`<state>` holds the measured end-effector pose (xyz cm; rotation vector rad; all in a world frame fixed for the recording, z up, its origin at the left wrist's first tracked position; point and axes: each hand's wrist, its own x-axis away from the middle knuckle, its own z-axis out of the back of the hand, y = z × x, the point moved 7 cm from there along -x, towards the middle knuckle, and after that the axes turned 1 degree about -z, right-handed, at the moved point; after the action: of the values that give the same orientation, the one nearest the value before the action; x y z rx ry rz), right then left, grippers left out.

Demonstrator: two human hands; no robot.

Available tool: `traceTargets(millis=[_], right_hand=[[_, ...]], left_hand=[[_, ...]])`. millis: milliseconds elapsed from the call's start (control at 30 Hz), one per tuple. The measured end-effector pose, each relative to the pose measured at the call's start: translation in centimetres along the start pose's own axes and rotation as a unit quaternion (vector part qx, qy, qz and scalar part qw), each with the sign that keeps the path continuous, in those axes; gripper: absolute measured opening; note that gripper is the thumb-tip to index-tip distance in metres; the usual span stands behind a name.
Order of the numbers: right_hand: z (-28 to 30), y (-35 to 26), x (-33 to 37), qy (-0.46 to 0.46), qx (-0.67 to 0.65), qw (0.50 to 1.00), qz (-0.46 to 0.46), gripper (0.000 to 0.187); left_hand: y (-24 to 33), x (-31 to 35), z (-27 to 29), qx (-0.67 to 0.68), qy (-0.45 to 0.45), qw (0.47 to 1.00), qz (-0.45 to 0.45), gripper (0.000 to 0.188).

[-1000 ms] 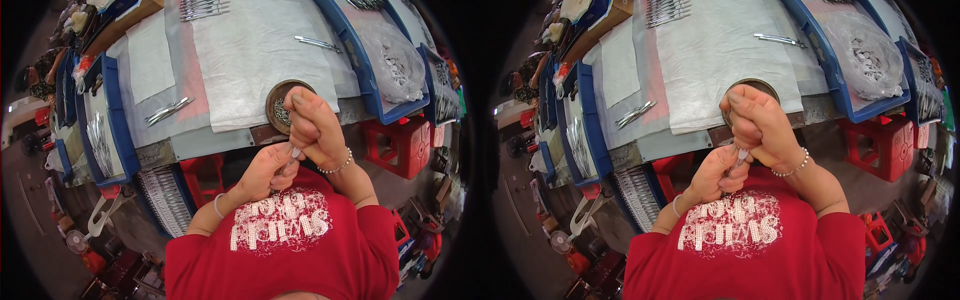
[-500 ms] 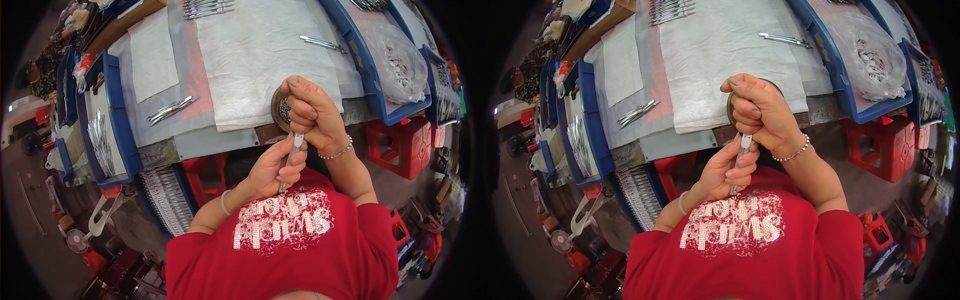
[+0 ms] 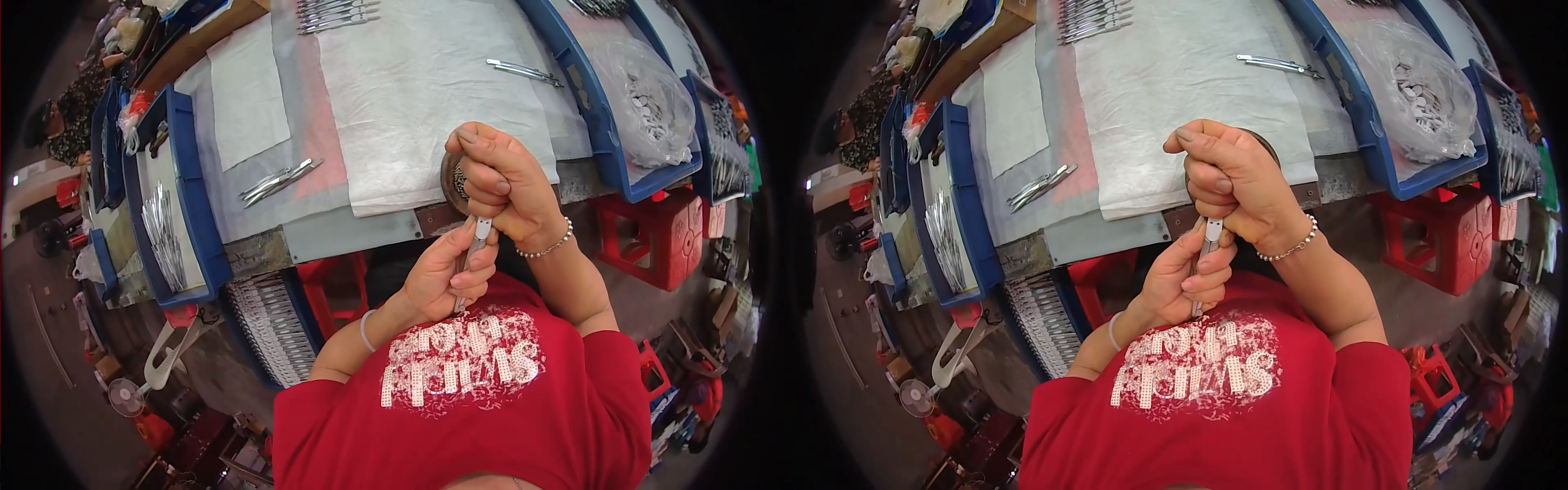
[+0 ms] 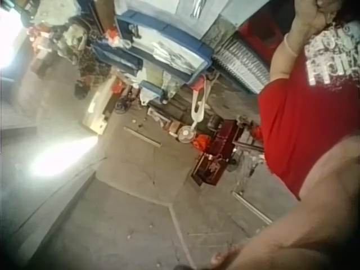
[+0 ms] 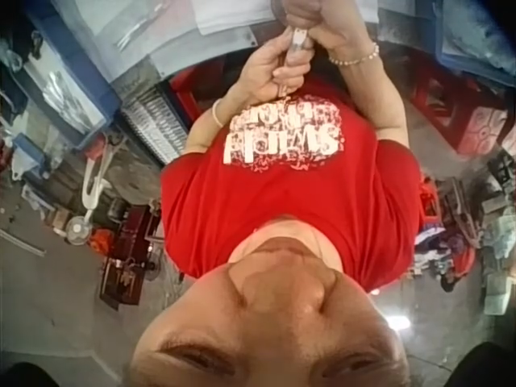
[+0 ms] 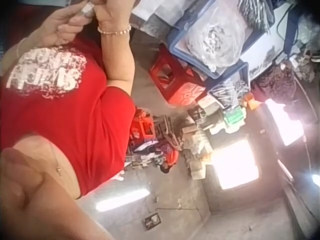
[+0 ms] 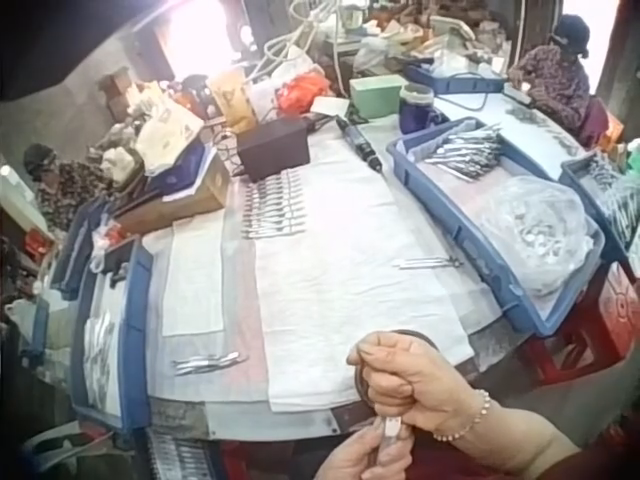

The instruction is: Assembling small hardware components by inserting pins and attaching plastic caps to metal shafts.

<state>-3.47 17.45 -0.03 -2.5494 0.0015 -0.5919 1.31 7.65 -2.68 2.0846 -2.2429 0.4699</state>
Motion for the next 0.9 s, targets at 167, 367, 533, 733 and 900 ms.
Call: traceTargets(millis=[167, 367, 533, 733, 900], right_hand=[[-0.2, -0.2, 0.0, 0.001, 0.006, 1.000, 0.006, 0.017], [-0.5, -0.3, -0.5, 0.011, 0.000, 1.000, 0.025, 0.018], [-0.6, -0.5, -0.6, 0.016, 0.013, 0.999, 0.049, 0.018], [0.6, -4.5, 0.6, 0.039, 0.227, 0.952, 0.202, 0.017], [3.3, -6.7, 2.5, 0.082, 0.656, 0.720, 0.209, 0.012]], left_hand=[[0.3, 0.0, -0.2, -0.030, 0.004, 1.000, -0.007, 0.028], [0.6, -0.3, -0.2, 0.027, -0.031, 0.999, -0.013, 0.028], [1.2, -0.1, -0.4, 0.019, -0.036, 0.999, -0.026, 0.027], [3.1, 0.8, -0.8, -0.041, -0.008, 0.997, -0.070, 0.027], [4.4, 1.8, 0.2, -0.026, 0.034, 0.993, -0.106, 0.028]])
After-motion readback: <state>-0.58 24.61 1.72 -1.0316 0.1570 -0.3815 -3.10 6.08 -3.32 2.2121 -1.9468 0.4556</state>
